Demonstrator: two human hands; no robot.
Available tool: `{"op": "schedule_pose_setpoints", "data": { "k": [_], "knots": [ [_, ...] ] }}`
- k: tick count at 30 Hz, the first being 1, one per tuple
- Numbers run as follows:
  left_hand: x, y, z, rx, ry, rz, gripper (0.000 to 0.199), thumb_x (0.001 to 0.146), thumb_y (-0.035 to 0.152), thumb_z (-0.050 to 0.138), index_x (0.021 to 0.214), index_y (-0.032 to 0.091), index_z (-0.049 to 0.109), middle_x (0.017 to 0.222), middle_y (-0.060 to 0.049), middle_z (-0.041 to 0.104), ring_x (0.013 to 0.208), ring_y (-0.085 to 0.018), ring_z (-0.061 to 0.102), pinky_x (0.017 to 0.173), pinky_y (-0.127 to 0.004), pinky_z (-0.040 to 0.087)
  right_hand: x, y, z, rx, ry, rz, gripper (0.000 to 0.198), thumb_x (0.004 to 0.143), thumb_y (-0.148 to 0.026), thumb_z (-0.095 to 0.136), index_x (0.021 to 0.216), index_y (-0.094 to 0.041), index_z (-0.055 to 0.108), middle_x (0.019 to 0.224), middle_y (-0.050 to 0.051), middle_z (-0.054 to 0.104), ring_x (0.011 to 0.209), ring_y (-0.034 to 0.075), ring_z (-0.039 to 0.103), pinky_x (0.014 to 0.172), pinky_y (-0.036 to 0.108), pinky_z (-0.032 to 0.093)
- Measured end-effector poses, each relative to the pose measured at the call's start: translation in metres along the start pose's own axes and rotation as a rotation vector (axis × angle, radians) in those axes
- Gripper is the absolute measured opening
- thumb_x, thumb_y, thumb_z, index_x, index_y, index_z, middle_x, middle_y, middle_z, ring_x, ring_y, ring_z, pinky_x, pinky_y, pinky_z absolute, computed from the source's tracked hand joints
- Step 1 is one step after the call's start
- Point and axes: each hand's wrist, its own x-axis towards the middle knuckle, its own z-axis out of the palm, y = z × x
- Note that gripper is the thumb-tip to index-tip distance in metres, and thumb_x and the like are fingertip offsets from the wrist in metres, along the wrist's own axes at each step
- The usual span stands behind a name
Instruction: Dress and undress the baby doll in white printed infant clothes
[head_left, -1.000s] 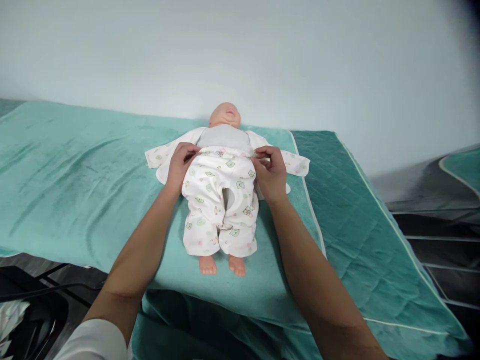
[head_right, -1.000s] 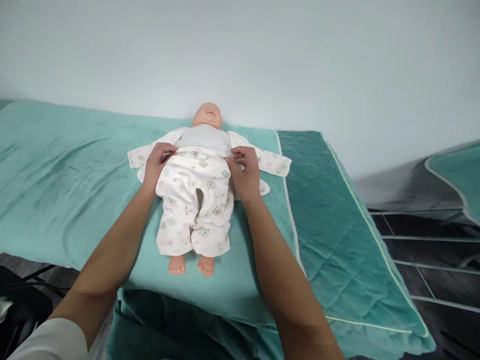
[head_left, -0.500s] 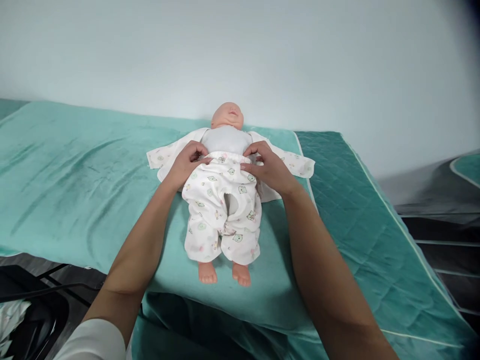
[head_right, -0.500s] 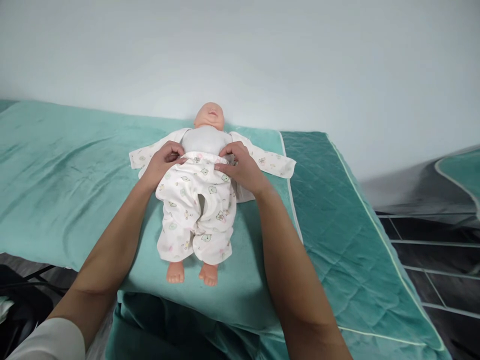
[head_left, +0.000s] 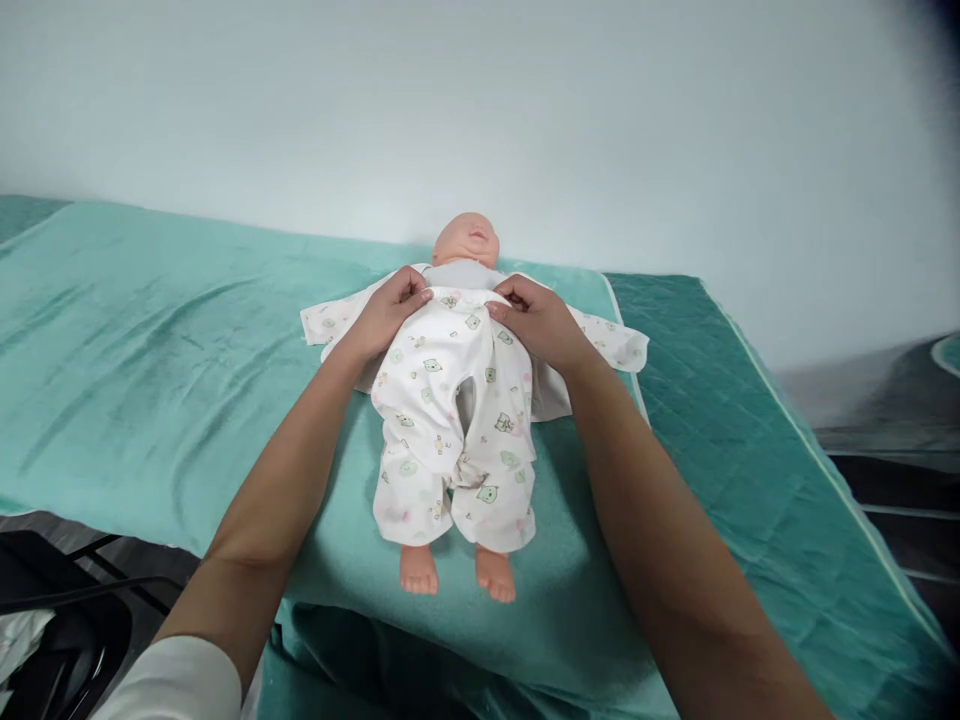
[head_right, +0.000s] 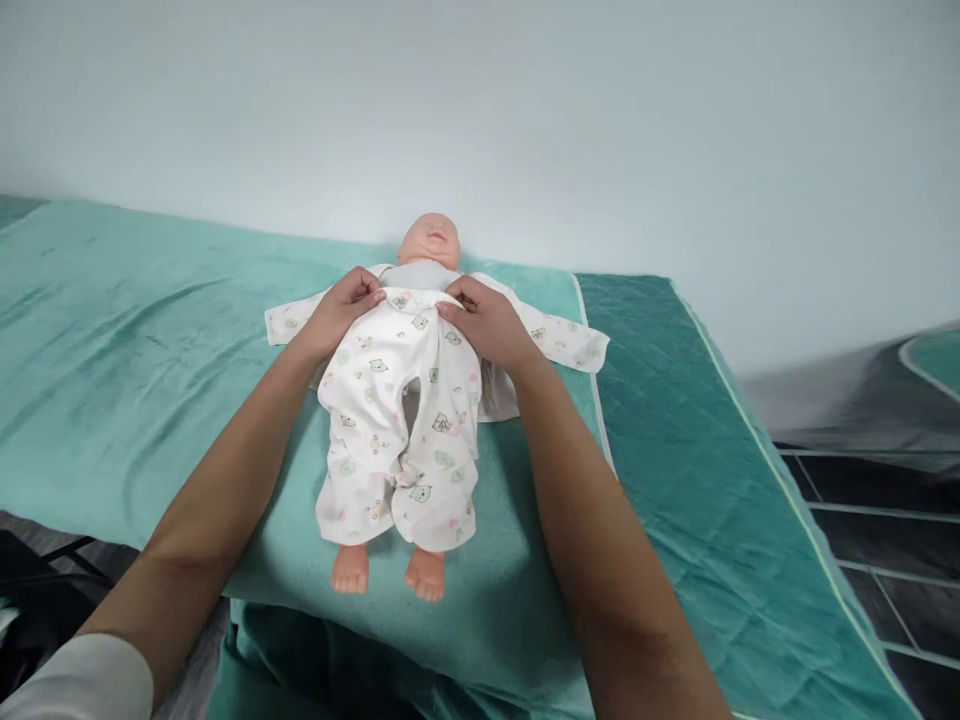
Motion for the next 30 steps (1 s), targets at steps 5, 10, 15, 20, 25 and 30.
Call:
{"op": "schedule_pose_setpoints", "data": {
  "k": [5,10,15,20,25,30],
  "knots": [
    [0.027,-0.017,0.003,-0.057,0.052,-0.147,0.016,0.098,0.029,0.058,0.086,0.021,0.05,0.085,-0.001,0.054,0.08,-0.015,0.05,0.072,-0.026,0.038,0.028,0.017,0.005,0.206,-0.001,0.185,0.039,0.079,-0.056,0.078,0.086,-0.023,0.059,0.064,-0.004,0.05,0.06,0.013,0.043,0.057,0.026,0.033],
    [0.026,-0.016,0.008,0.055,0.098,-0.161,0.018,0.101,0.03,0.053,0.086,0.022,0.048,0.082,0.0,0.053,0.078,-0.015,0.049,0.073,-0.028,0.038,0.032,0.02,0.007,0.483,0.011,0.307,0.045,0.068,-0.057,0.088,0.08,-0.02,0.064,0.072,-0.001,0.06,0.063,0.013,0.05,0.057,0.026,0.039],
    [0.021,-0.013,0.012,0.334,0.178,-0.027,0.018,0.101,0.032,0.054,0.088,0.024,0.045,0.081,0.0,0.055,0.079,-0.018,0.051,0.078,-0.032,0.04,0.017,0.02,-0.006,0.54,-0.069,0.321,0.044,0.067,-0.056,0.089,0.086,-0.02,0.07,0.077,0.001,0.065,0.065,0.013,0.054,0.059,0.026,0.044],
    [0.024,-0.02,0.005,0.507,0.125,0.188,0.028,0.1,0.046,0.055,0.086,0.023,0.051,0.111,-0.01,0.063,0.112,-0.028,0.056,0.1,-0.04,0.04,0.002,0.017,-0.022,0.275,-0.16,0.251,0.037,0.074,-0.054,0.082,0.089,-0.022,0.069,0.088,0.003,0.067,0.08,0.019,0.06,0.072,0.032,0.051],
    [0.026,-0.02,0.001,0.451,0.036,0.158,0.023,0.102,0.045,0.048,0.095,0.023,0.053,0.128,-0.01,0.066,0.114,-0.026,0.06,0.1,-0.039,0.043,0.003,0.02,-0.014,-0.055,0.018,-0.066,0.038,0.086,-0.058,0.069,0.078,-0.022,0.062,0.122,0.008,0.063,0.124,0.028,0.055,0.109,0.045,0.043],
    [0.038,-0.022,-0.001,0.362,0.076,0.048,0.015,0.099,0.036,0.053,0.091,0.023,0.05,0.095,-0.004,0.069,0.09,-0.022,0.061,0.084,-0.034,0.044,0.015,0.031,-0.004,-0.097,0.034,-0.102,0.037,0.093,-0.058,0.06,0.08,-0.023,0.057,0.13,0.007,0.065,0.13,0.028,0.055,0.112,0.043,0.04]
  ]
}}
